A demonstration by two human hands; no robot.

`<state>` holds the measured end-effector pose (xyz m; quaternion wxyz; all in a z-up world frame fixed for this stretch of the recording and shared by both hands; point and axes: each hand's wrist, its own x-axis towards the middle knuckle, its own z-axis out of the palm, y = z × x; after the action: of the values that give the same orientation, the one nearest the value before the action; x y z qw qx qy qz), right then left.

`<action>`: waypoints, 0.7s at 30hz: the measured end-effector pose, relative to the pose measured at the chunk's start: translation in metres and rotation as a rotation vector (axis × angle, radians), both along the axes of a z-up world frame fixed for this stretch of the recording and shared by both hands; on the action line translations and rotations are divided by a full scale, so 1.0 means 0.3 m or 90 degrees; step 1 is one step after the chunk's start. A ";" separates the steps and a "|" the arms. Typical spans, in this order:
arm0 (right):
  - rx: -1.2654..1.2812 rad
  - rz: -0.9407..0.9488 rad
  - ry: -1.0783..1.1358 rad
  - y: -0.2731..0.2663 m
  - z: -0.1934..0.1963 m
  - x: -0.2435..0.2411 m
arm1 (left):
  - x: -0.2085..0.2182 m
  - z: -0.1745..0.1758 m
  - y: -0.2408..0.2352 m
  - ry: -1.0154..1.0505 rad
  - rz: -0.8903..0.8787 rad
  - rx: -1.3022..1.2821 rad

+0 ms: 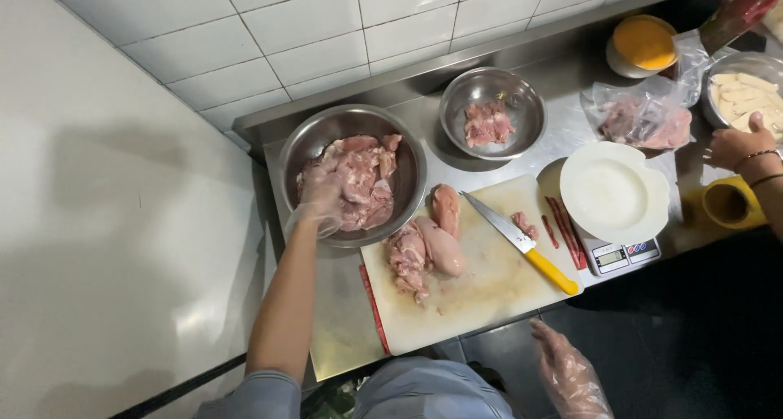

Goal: The person cuts raw meat on a cutting board using a knife, weighs portions on a digital scale, and places them into a bowl. The person also handles a plastic bag and a roll of plastic wrap.

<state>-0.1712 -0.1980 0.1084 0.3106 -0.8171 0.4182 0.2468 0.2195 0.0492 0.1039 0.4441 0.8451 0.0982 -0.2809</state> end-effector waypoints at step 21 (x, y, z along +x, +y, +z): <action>-0.654 0.296 -0.170 -0.404 -0.679 0.166 | -0.413 0.229 -0.241 -0.025 -0.065 -0.587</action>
<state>-0.1215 -0.3191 -0.0954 -0.1378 -0.9576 0.2510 -0.0315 0.0957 -0.0230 0.1727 0.7608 0.5686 -0.0870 -0.3005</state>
